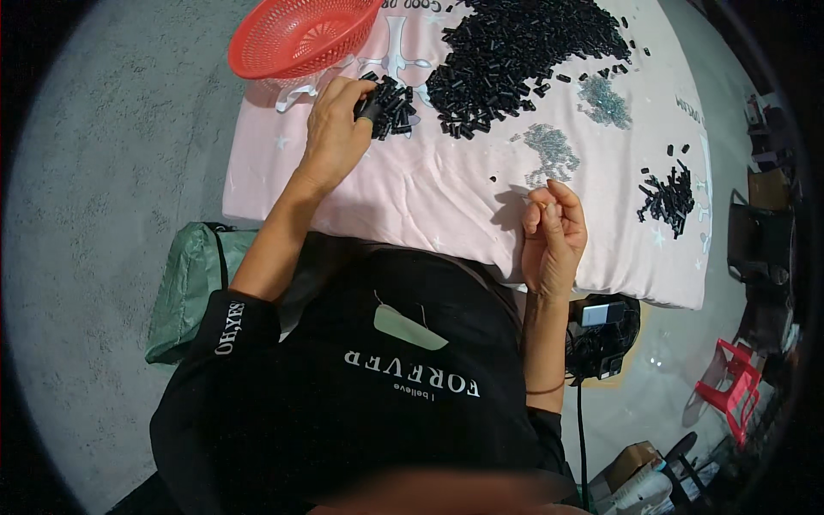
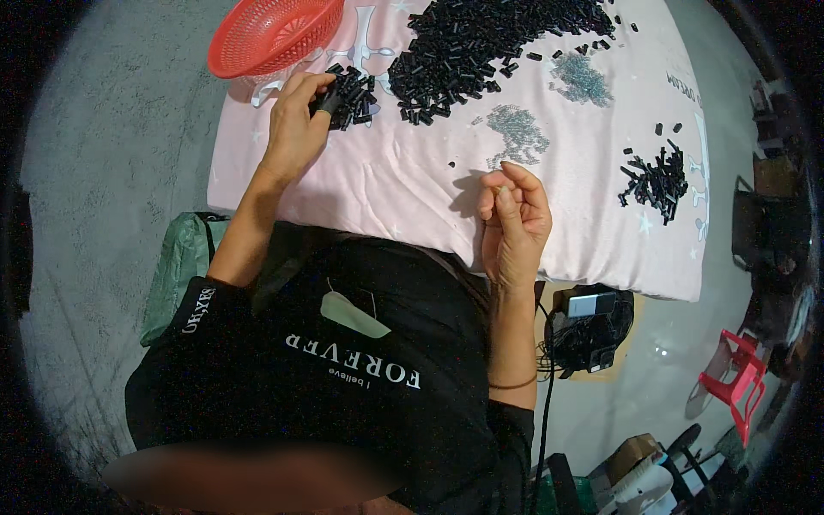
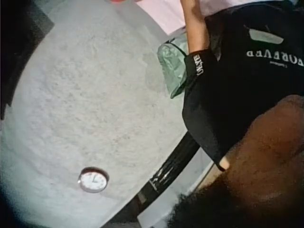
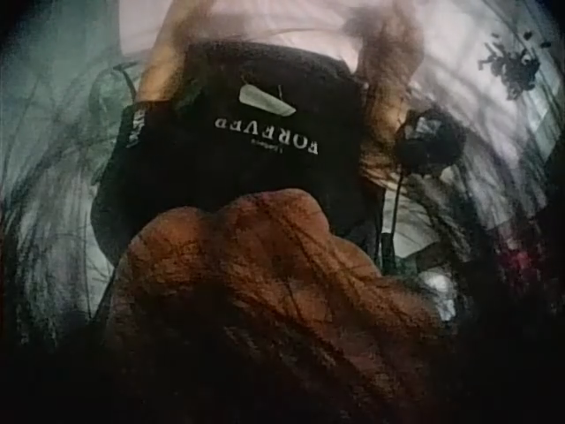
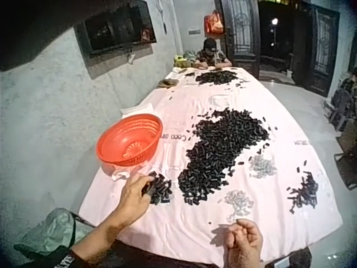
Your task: Manual assembly of small black plastic sleeves by inserting silver metal pins into them.
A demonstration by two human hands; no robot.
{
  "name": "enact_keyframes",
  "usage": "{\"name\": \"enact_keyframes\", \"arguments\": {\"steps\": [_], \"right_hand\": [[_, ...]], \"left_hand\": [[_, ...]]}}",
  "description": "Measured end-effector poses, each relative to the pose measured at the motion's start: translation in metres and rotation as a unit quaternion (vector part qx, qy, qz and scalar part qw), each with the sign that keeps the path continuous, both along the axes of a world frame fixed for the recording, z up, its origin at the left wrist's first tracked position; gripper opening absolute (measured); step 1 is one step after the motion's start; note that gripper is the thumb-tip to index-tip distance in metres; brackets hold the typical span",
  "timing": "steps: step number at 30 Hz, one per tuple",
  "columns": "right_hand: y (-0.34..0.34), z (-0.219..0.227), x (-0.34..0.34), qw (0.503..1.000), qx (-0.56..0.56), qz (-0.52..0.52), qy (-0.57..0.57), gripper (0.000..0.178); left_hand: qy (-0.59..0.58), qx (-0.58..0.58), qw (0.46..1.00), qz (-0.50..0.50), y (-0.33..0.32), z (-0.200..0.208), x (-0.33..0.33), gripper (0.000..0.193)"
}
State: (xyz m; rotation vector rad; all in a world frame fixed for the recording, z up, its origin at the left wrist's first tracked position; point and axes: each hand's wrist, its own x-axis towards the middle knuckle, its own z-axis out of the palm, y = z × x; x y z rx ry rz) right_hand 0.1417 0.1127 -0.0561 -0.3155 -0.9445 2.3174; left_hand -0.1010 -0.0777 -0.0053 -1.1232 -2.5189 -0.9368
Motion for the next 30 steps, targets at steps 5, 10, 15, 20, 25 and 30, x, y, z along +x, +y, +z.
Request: {"name": "enact_keyframes", "arguments": {"steps": [5,10,15,20,25,30], "right_hand": [[0.0,0.001,0.001,1.0,0.001,-0.001,0.003,0.028],[-0.002,0.002,0.001,1.0,0.005,-0.018,0.014,0.026],[-0.005,0.001,0.0,0.998,0.046,-0.046,0.013,0.024],[-0.007,0.0,-0.002,0.997,0.071,-0.041,-0.007,0.022],[-0.011,0.003,-0.003,0.991,0.098,-0.059,-0.063,0.021],[-0.012,0.003,-0.005,0.989,0.097,-0.057,-0.097,0.024]], "left_hand": [[-0.023,0.067,0.992,-0.107,0.038,0.0,0.017,0.021],[-0.001,0.021,0.979,-0.201,0.077,-0.007,0.04,0.023],[-0.005,-0.079,0.984,-0.16,0.094,-0.009,0.045,0.023],[-0.001,-0.089,0.974,-0.21,0.095,-0.01,0.045,0.024],[-0.037,-0.025,0.961,-0.273,0.091,0.0,0.06,0.029],[-0.152,0.061,0.932,-0.324,0.09,0.003,0.076,0.03]]}}
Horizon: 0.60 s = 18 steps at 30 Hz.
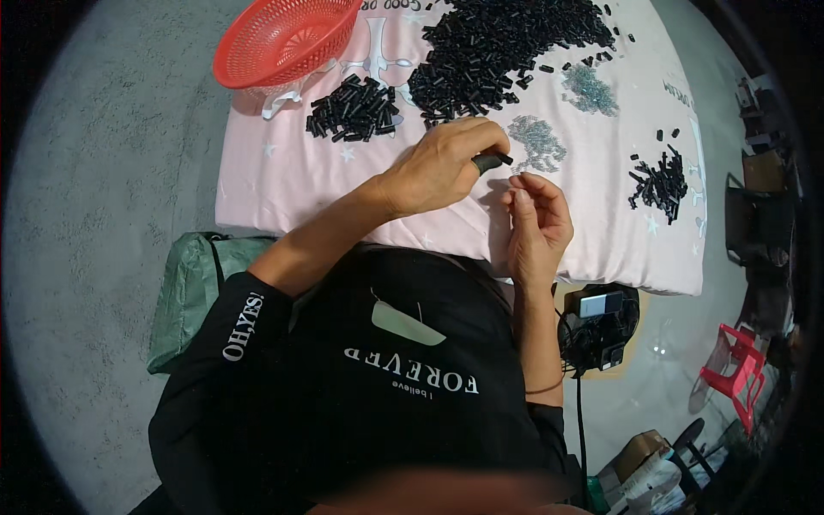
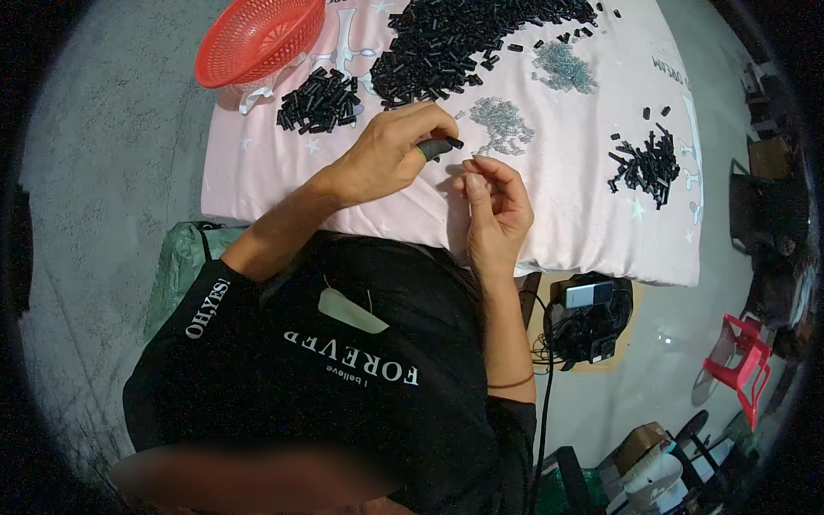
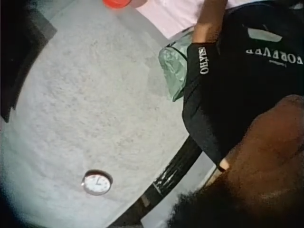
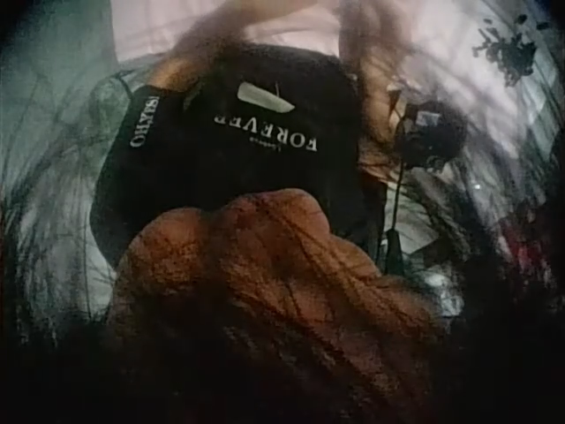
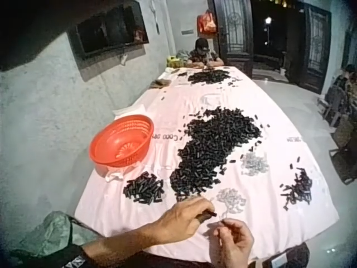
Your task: Manual assembly of small black plastic sleeves by inserting silver metal pins into them.
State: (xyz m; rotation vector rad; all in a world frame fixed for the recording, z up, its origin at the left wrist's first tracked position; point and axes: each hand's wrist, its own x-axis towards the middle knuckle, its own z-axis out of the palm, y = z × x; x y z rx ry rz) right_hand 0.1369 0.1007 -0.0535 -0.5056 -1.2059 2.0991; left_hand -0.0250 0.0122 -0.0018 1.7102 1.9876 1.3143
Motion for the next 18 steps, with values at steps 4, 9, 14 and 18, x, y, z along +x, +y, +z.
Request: {"name": "enact_keyframes", "arguments": {"steps": [4,9,14,18], "right_hand": [[0.0,-0.001,0.0,1.0,0.014,-0.001,-0.013,0.024],[0.0,-0.004,-0.001,1.0,0.025,-0.005,-0.003,0.024],[0.0,-0.001,0.002,1.0,-0.009,0.001,0.014,0.023],[0.005,-0.006,0.002,0.998,-0.037,0.026,0.045,0.021]], "left_hand": [[-0.008,0.007,1.0,-0.013,-0.001,0.001,0.011,0.025],[-0.046,0.018,0.999,-0.012,-0.001,0.002,0.022,0.019],[-0.045,0.028,0.998,-0.013,-0.001,0.0,0.026,0.021],[-0.058,0.017,0.998,-0.024,-0.001,0.005,0.028,0.023]]}}
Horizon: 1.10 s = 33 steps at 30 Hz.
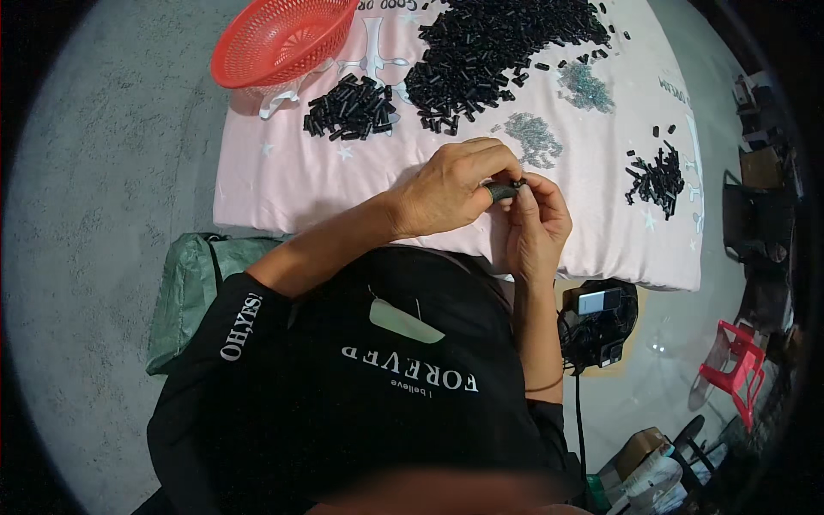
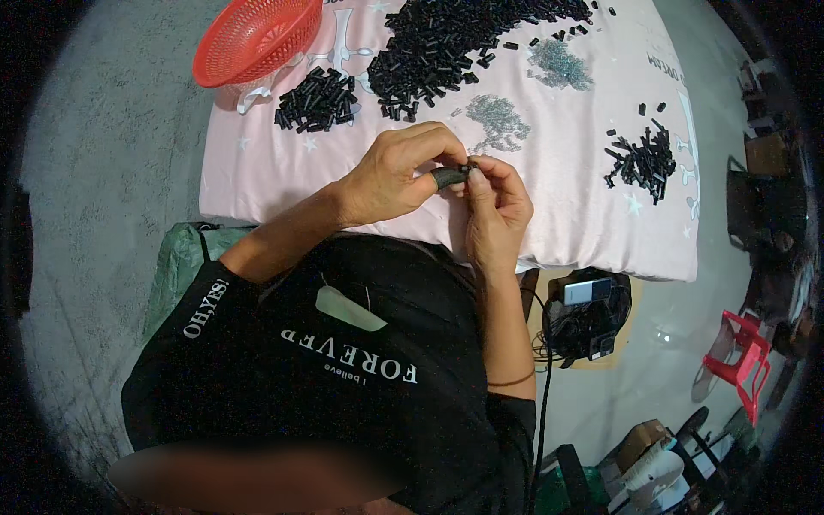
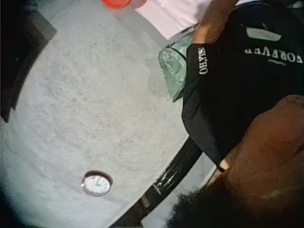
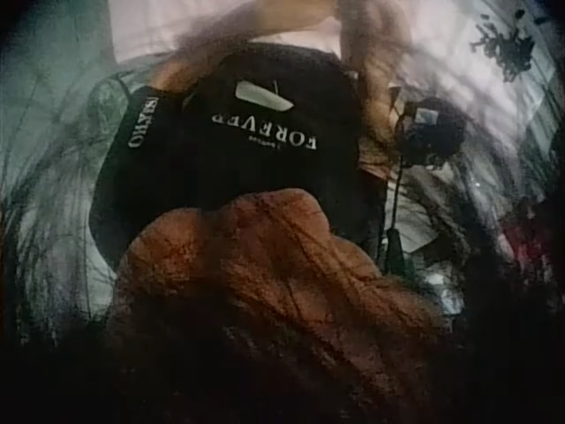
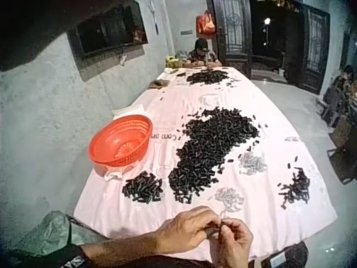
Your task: Manual assembly of small black plastic sleeves by inserting silver metal pins into them.
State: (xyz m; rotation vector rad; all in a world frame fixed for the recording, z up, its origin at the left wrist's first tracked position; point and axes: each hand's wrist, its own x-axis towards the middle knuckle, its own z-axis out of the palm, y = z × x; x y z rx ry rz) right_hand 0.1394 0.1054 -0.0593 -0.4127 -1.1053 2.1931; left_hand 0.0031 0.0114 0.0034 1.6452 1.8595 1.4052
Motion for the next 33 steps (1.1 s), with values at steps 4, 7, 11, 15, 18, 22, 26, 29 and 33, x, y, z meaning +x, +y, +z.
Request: {"name": "enact_keyframes", "arguments": {"steps": [4,7,11,15,18,22,26,29,33], "right_hand": [[0.003,-0.001,0.0,0.998,-0.05,0.023,0.035,0.019],[0.005,0.001,0.001,0.995,-0.082,0.04,0.041,0.019],[0.005,0.003,0.001,0.995,-0.078,0.045,0.037,0.02],[0.003,0.003,0.001,0.998,-0.052,0.037,0.028,0.021],[0.001,0.004,0.003,0.996,-0.066,0.035,0.048,0.025],[0.0,0.004,0.003,0.999,0.034,0.04,0.007,0.028],[0.001,0.004,0.002,0.993,0.119,0.024,-0.008,0.028],[0.001,0.007,0.0,0.99,0.139,0.015,-0.026,0.03],[-0.001,0.011,0.0,0.992,0.117,0.017,-0.037,0.03]], "left_hand": [[-0.022,-0.001,1.0,-0.009,0.0,0.0,0.001,0.024],[-0.036,-0.004,0.999,-0.009,0.001,0.001,0.003,0.023],[-0.001,-0.005,1.0,-0.016,0.001,0.001,0.003,0.025],[0.03,0.014,0.999,-0.008,0.001,0.0,0.005,0.028],[0.066,0.063,0.996,-0.001,0.002,-0.001,0.006,0.032],[0.106,0.056,0.993,0.012,0.003,-0.001,0.003,0.034],[0.086,0.04,0.995,0.021,0.0,0.001,0.002,0.035],[0.081,0.031,0.996,0.033,0.0,0.0,0.0,0.034],[0.078,0.042,0.996,0.034,0.0,-0.004,-0.001,0.033]]}}
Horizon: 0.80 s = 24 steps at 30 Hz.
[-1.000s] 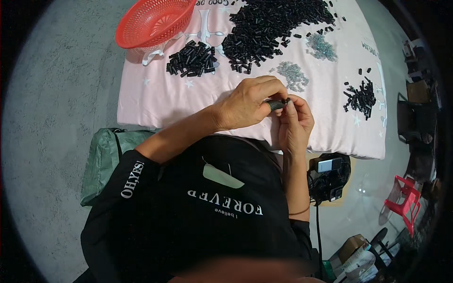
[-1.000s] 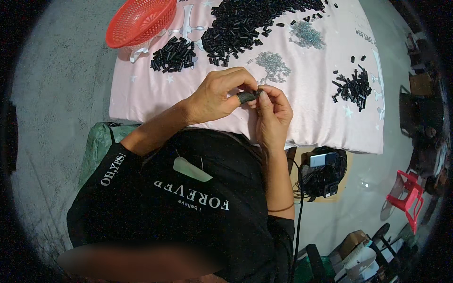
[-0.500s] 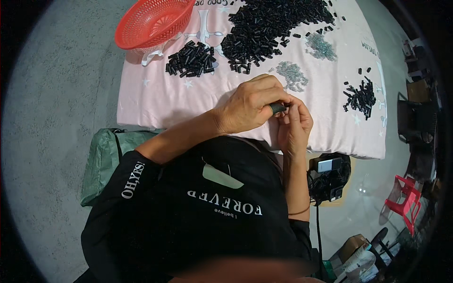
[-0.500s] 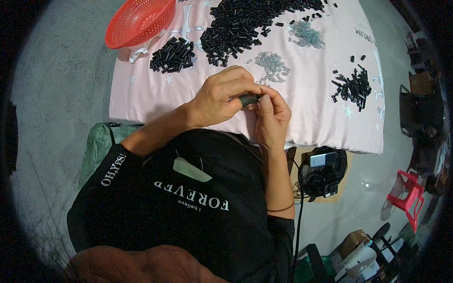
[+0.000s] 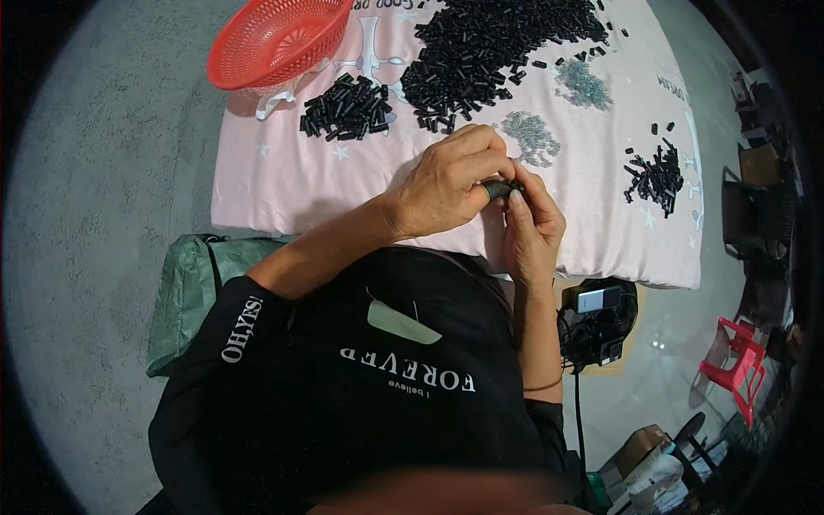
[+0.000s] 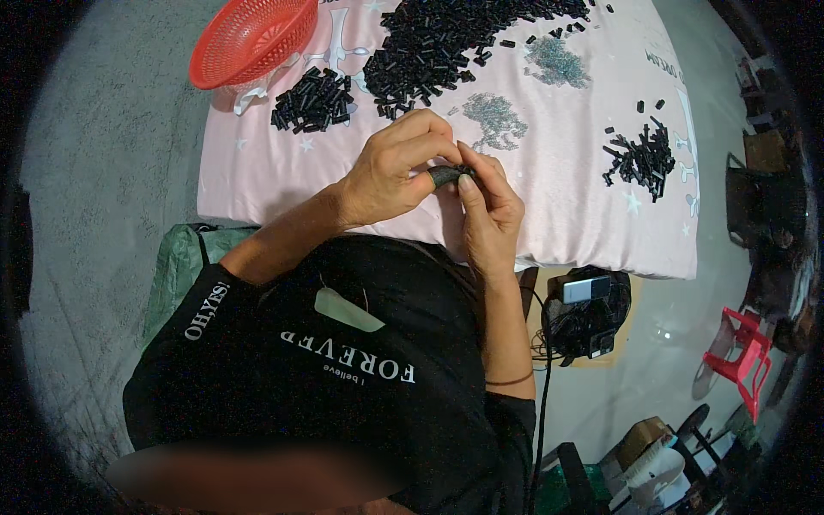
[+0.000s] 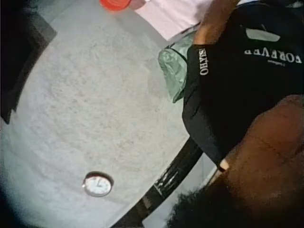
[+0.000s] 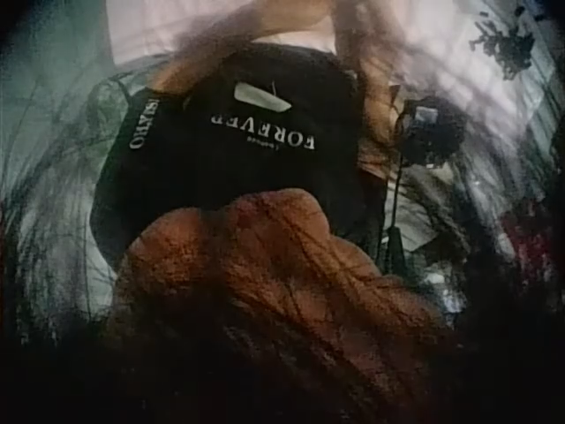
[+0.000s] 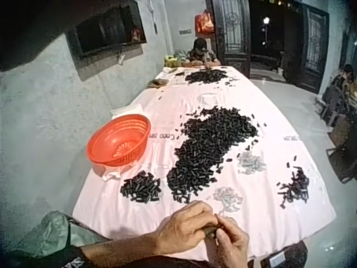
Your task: Manual assembly of small black plastic sleeves by inserting silver metal pins into them.
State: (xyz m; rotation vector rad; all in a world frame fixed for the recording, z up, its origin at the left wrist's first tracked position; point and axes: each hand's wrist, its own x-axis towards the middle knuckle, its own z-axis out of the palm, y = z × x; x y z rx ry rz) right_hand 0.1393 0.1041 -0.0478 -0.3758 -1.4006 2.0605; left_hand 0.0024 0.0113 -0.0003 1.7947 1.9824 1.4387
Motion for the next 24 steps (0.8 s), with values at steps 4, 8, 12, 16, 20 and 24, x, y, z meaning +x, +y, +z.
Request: {"name": "enact_keyframes", "arguments": {"steps": [4,8,12,16,20,24], "right_hand": [[-0.001,-0.005,0.002,0.994,-0.109,-0.005,0.029,0.025],[-0.001,-0.009,0.002,0.989,-0.127,-0.035,0.072,0.019],[-0.003,-0.004,-0.001,0.988,-0.129,-0.062,0.058,0.018],[-0.002,-0.007,0.0,0.987,-0.131,-0.079,0.057,0.019],[-0.001,-0.011,-0.001,0.985,-0.12,-0.102,0.071,0.02],[-0.002,-0.008,-0.001,0.986,-0.123,-0.1,0.054,0.02]], "left_hand": [[-0.042,-0.01,0.999,-0.011,0.001,0.001,-0.002,0.025],[-0.106,-0.032,0.994,0.019,0.01,-0.002,-0.026,0.022],[-0.003,-0.042,0.996,0.083,0.019,-0.014,-0.048,0.022],[0.137,-0.056,0.985,0.088,0.027,-0.023,-0.049,0.029],[0.18,-0.095,0.975,0.094,0.033,-0.023,-0.046,0.033],[0.191,-0.122,0.969,0.094,0.033,-0.023,-0.046,0.034]]}}
